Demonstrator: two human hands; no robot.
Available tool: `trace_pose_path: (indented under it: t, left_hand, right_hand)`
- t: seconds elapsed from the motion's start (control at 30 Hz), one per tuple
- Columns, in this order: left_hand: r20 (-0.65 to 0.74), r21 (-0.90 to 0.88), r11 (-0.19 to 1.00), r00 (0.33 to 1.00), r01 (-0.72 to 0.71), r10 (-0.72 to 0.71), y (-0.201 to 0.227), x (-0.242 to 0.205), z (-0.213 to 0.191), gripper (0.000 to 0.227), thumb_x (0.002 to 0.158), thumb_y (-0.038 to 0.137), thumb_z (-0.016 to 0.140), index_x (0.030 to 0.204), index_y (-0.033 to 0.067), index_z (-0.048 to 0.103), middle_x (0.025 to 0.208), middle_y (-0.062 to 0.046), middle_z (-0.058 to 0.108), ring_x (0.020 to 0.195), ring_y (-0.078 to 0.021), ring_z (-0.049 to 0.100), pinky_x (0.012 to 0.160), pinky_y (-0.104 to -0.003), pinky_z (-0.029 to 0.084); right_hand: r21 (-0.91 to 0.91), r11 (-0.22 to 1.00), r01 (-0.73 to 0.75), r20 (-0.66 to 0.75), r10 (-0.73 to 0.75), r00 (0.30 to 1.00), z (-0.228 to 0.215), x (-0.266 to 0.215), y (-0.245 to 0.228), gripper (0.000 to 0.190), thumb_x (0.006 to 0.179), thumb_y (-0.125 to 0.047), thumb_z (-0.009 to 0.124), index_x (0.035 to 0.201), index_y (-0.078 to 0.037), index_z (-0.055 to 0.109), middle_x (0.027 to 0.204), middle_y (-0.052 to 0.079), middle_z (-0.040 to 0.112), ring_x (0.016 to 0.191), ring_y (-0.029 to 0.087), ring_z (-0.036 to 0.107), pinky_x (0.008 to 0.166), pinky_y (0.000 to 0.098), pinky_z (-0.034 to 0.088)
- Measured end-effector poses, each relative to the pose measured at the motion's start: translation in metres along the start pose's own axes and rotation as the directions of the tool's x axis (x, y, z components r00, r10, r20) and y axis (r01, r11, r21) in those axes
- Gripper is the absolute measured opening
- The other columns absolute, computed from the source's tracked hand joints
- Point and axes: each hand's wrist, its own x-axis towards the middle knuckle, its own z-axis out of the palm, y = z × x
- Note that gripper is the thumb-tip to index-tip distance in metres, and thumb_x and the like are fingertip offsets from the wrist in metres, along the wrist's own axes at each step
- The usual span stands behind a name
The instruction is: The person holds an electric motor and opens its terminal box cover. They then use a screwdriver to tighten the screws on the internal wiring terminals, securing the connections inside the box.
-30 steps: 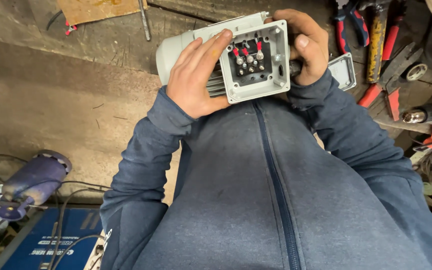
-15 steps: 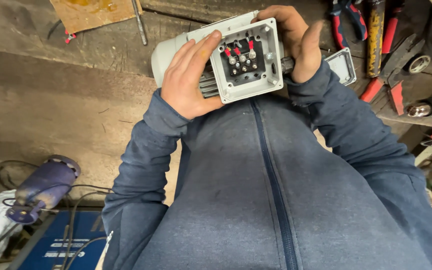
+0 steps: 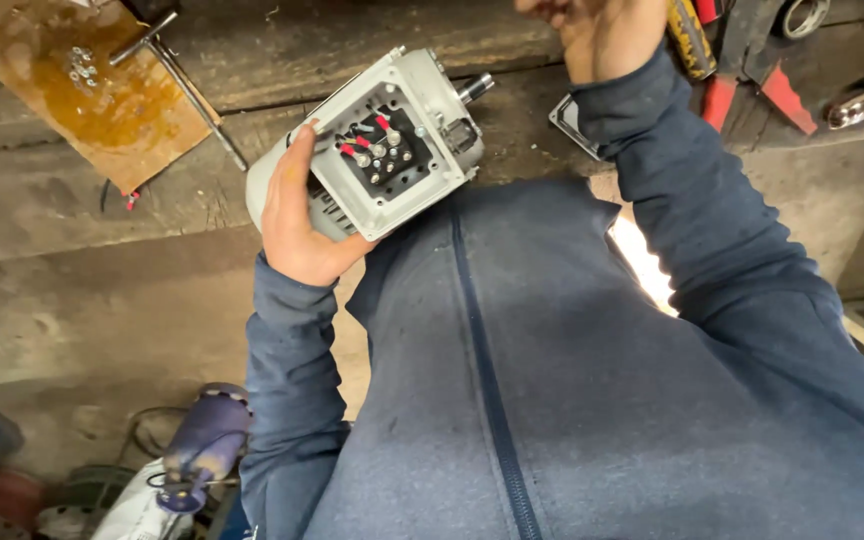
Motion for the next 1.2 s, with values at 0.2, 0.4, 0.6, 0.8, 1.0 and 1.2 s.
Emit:
trace_pose_path:
  t: [0.2,0.4,0.6,0.8,1.0,1.2]
  left_hand:
    - [-0.023,0.031,0.999,1.0,0.015,-0.015,0.0,-0.003,0.002,0.109,0.076,0.028,0.096,0.159,-0.0036,0.032,0.153,-0.023,0.053,0.141,-0.0402,0.057,0.122,-0.044,0.045]
    - [-0.052,0.035,0.998,0.998,0.047,-0.045,-0.001,-0.007,0.004,0.114,0.072,0.032,0.098,0.161,0.0004,0.034,0.153,-0.021,0.056,0.142,-0.0391,0.057,0.121,-0.043,0.046]
    - [-0.073,-0.014,0.997,0.995,0.072,-0.073,-0.005,-0.008,0.006,0.116,0.069,0.031,0.098,0.162,0.0057,0.034,0.15,-0.02,0.058,0.139,-0.0376,0.058,0.118,-0.043,0.047]
    - [-0.053,-0.08,0.996,0.997,0.043,-0.048,-0.003,-0.006,0.005,0.119,0.072,0.027,0.095,0.166,0.0076,0.024,0.152,-0.02,0.057,0.142,-0.0372,0.057,0.121,-0.041,0.046]
    - [-0.065,-0.147,0.989,0.997,0.019,-0.029,-0.007,-0.005,0.007,0.115,0.079,0.023,0.09,0.168,0.0062,0.019,0.163,-0.023,0.048,0.152,-0.039,0.051,0.127,-0.041,0.042]
    - [-0.104,-0.181,0.983,0.994,0.015,-0.035,-0.007,-0.01,0.007,0.107,0.083,0.019,0.086,0.167,0.0052,0.021,0.168,-0.022,0.042,0.154,-0.0347,0.045,0.13,-0.039,0.038]
  right_hand:
    - [-0.587,0.792,0.17,0.28,0.002,0.96,0.076,-0.015,-0.04,0.053,0.116,-0.047,0.052,0.133,0.002,0.063,0.12,0.015,0.07,0.11,0.031,0.068,0.101,0.0426,0.054]
    - [-0.712,0.496,0.497,0.515,-0.113,0.85,0.106,-0.031,-0.047,0.04,0.112,-0.039,0.055,0.127,-0.003,0.067,0.127,0.016,0.069,0.119,0.036,0.064,0.107,0.0444,0.048]
    - [-0.682,0.544,0.489,0.471,-0.185,0.862,0.128,-0.045,-0.037,0.045,0.112,-0.041,0.059,0.125,0.001,0.064,0.129,0.018,0.068,0.123,0.037,0.062,0.111,0.0435,0.048]
    - [-0.685,0.581,0.439,0.408,-0.192,0.892,0.136,-0.049,-0.037,0.043,0.113,-0.039,0.058,0.124,0.002,0.062,0.129,0.018,0.068,0.125,0.034,0.061,0.114,0.0422,0.048]
    - [-0.644,0.692,0.326,0.343,-0.12,0.932,0.148,-0.04,-0.042,0.047,0.115,-0.042,0.054,0.131,0.003,0.058,0.128,0.017,0.067,0.119,0.025,0.064,0.109,0.0347,0.049]
    - [-0.63,0.717,0.299,0.362,-0.07,0.929,0.152,-0.034,-0.05,0.048,0.116,-0.042,0.055,0.134,0.003,0.056,0.129,0.013,0.068,0.111,0.019,0.064,0.103,0.0292,0.05]
